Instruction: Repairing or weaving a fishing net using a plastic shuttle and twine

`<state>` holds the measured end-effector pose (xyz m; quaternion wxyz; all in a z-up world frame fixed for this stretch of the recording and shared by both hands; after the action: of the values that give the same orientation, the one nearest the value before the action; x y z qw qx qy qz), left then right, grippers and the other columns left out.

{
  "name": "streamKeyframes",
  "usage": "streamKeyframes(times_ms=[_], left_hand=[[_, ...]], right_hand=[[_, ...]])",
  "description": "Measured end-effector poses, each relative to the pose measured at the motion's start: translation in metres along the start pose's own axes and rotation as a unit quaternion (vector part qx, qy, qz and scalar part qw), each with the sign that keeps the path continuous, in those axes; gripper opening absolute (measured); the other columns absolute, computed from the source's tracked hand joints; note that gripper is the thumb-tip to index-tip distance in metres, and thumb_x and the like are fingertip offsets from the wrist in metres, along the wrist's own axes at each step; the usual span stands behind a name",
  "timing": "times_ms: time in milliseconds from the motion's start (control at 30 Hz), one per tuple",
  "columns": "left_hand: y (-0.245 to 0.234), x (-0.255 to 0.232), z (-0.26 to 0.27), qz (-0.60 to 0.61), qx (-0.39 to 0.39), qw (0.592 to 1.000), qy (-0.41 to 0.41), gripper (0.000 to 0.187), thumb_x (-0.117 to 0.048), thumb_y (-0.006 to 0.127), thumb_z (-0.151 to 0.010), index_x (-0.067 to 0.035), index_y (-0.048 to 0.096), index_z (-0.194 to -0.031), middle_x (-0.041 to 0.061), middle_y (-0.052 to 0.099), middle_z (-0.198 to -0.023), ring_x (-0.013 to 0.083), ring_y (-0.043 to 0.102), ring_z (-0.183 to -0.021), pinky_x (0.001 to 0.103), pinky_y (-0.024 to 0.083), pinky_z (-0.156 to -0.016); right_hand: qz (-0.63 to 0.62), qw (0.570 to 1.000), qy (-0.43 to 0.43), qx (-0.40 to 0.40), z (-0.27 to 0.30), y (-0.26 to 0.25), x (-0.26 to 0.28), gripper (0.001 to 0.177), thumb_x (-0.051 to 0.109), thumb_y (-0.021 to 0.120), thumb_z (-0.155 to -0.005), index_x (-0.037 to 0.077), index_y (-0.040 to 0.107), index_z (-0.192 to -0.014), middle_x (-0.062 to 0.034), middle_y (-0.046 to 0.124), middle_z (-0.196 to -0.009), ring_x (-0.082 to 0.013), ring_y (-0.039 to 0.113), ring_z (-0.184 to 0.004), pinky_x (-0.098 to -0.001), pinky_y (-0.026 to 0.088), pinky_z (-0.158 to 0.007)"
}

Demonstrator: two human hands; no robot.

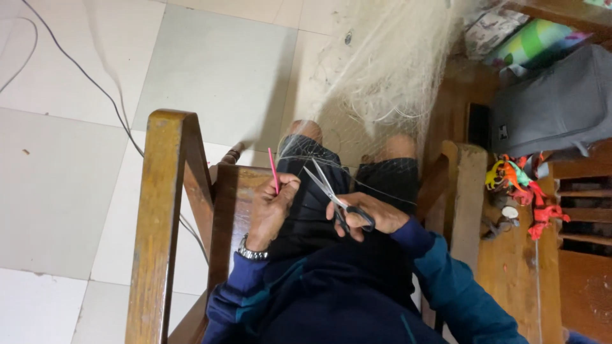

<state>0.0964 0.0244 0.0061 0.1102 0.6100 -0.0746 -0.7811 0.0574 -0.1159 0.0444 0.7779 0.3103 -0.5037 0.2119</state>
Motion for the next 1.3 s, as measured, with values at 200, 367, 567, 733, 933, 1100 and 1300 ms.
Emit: streamKeyframes(times_ms=[200,367,567,733,933,1100,1300], left_hand=[[0.005,-0.001,0.003,0.010,0.006,1.000,0.002,0.005,-0.004,0.061,-0.081,-0.005,0.066,-0.081,-0.001,0.038,-0.043,0.0039,0.035,-0.035,0.015,0.027,-0.032],[0.006,0.004,0.004,0.003,0.017,1.000,-0.023,0.006,-0.004,0.062,-0.081,-0.007,0.067,-0.081,-0.001,0.040,-0.043,0.0034,0.036,-0.037,0.014,0.028,-0.033],[0.004,0.013,0.002,0.006,0.017,0.999,-0.028,0.006,-0.005,0.062,-0.080,-0.008,0.067,-0.080,0.000,0.040,-0.043,0.0035,0.036,-0.035,0.014,0.029,-0.033],[0.005,0.008,0.003,0.015,0.026,0.999,-0.015,0.006,-0.003,0.062,-0.080,-0.006,0.067,-0.081,-0.001,0.039,-0.043,0.0035,0.036,-0.037,0.014,0.028,-0.034],[0.005,0.007,0.003,0.024,0.029,0.999,-0.014,0.007,-0.002,0.061,-0.080,-0.005,0.067,-0.081,-0.001,0.038,-0.043,0.0029,0.034,-0.036,0.014,0.027,-0.033],[0.006,0.004,0.003,0.022,0.038,0.999,-0.004,0.007,-0.001,0.061,-0.080,-0.004,0.067,-0.081,-0.001,0.037,-0.043,0.0038,0.034,-0.036,0.015,0.026,-0.034],[0.006,0.002,0.004,0.032,0.037,0.999,0.003,0.007,0.001,0.060,-0.080,-0.003,0.067,-0.082,-0.002,0.037,-0.044,0.0029,0.034,-0.038,0.014,0.026,-0.035]], right_hand=[[0.018,1.000,-0.020,0.002,-0.021,-0.006,0.009,0.060,0.053,0.066,-0.071,-0.001,0.058,-0.096,-0.0163,0.061,-0.063,-0.0138,0.055,-0.040,-0.0238,0.044,-0.036],[-0.028,0.997,-0.051,-0.054,-0.028,-0.037,-0.002,0.063,0.051,0.072,-0.067,-0.002,0.057,-0.096,-0.0143,0.059,-0.058,-0.0081,0.049,-0.036,-0.0193,0.042,-0.033],[-0.029,0.996,-0.048,-0.064,-0.026,-0.036,0.001,0.064,0.048,0.076,-0.064,-0.004,0.057,-0.096,-0.0140,0.058,-0.056,-0.0068,0.047,-0.035,-0.0183,0.040,-0.032],[-0.024,0.995,-0.050,-0.079,-0.028,-0.038,0.000,0.059,0.045,0.077,-0.064,-0.003,0.059,-0.094,-0.0142,0.057,-0.054,-0.0075,0.047,-0.033,-0.0190,0.040,-0.030],[0.001,0.995,-0.047,-0.084,-0.030,-0.045,-0.010,0.055,0.042,0.078,-0.064,-0.003,0.061,-0.091,-0.0140,0.058,-0.053,-0.0083,0.046,-0.034,-0.0197,0.040,-0.030],[0.019,0.994,-0.032,-0.102,-0.027,-0.053,-0.016,0.052,0.036,0.080,-0.063,-0.004,0.062,-0.090,-0.0150,0.058,-0.056,-0.0150,0.055,-0.045,-0.0226,0.045,-0.033],[0.011,0.994,-0.022,-0.110,-0.028,-0.052,-0.016,0.048,0.031,0.081,-0.063,-0.004,0.062,-0.091,-0.0107,0.057,-0.057,-0.0146,0.056,-0.051,-0.0216,0.047,-0.034]])
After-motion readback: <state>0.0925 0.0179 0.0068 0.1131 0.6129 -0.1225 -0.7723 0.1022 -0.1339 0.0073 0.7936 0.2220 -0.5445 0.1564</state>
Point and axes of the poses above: each hand's wrist, its own z-axis away from the middle knuckle, its own y-axis out of the palm, x = y × z, the point moved 10 cm from there along -z, towards the middle knuckle
